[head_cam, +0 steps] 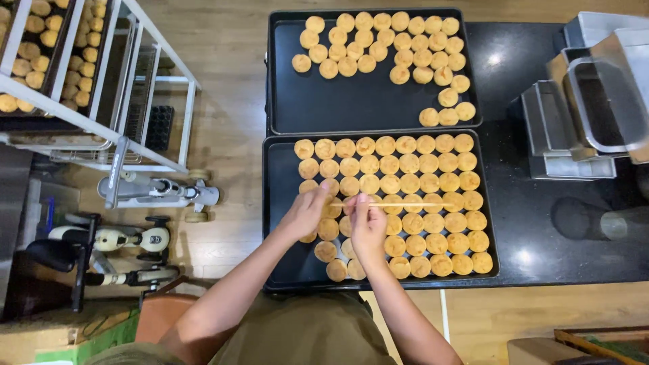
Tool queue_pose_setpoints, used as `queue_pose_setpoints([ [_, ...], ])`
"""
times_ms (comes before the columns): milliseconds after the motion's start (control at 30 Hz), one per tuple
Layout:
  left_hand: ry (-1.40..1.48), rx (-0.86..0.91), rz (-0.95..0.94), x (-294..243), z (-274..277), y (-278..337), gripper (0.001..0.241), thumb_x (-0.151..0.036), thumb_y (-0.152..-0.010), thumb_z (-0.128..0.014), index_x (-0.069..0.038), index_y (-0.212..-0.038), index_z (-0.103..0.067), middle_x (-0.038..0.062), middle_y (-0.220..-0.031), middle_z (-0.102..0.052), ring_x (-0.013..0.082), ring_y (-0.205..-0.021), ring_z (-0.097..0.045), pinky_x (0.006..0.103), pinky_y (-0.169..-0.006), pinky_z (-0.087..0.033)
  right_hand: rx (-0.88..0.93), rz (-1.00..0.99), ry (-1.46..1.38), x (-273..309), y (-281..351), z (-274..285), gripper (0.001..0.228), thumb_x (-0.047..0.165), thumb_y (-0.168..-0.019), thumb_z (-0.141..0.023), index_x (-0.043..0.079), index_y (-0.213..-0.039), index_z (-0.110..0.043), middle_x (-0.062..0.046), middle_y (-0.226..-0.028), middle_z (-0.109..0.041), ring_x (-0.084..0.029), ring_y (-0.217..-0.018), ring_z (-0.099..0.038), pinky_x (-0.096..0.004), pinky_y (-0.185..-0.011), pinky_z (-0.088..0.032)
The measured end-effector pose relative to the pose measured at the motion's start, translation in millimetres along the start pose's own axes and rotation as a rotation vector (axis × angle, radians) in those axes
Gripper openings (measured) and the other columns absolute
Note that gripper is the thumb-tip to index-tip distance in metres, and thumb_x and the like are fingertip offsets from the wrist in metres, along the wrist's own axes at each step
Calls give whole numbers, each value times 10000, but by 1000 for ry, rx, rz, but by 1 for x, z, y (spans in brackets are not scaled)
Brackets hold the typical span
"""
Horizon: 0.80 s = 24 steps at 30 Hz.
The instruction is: Filling small puff pastries using a wooden stick on baking trays.
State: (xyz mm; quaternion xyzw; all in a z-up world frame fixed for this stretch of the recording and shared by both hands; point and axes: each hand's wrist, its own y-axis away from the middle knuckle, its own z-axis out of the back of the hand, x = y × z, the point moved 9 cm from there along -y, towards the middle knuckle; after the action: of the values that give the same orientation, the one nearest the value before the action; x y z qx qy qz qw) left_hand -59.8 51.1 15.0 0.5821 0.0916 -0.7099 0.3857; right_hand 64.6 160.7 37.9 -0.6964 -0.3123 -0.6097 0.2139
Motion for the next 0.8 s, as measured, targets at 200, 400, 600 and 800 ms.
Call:
queue_pose_setpoints([
  [200,-434,-192,0,16,34,45,426,-368,-1023,-503,38,-958,-614,300,-937,-686,487,-910,-671,544,-771,-543,-46,18,80,20,-2,6,346,253,-1111,-475,44,-877,-621,27,-730,-545,-22,-597,-401,-202,-525,-297],
  [400,-398,-212,111,72,-4,103,383,-291,-1016,-531,63,-1144,-464,343,-1090,-540,542,-808,-620,576,-703,-529,35,-21,81,-10,0,10,339,228,-1111,-483,33,-868,-619,16,-755,-555,-31,-641,-435,-203,-562,-341],
  [600,-311,-369,-6,71,-20,116,445,-251,-960,-581,75,-1222,-429,311,-1118,-514,496,-955,-576,534,-833,-496,64,-48,76,-8,-10,8,319,206,-1107,-485,27,-881,-622,8,-770,-559,-34,-663,-454,-202,-577,-362],
  [800,-603,-432,13,-16,4,90,461,-284,-878,-716,53,-1129,-526,237,-1050,-576,437,-989,-575,526,-840,-458,-61,-10,76,-4,-45,57,338,243,-1110,-496,42,-875,-634,28,-766,-564,-28,-668,-448,-195,-590,-354],
])
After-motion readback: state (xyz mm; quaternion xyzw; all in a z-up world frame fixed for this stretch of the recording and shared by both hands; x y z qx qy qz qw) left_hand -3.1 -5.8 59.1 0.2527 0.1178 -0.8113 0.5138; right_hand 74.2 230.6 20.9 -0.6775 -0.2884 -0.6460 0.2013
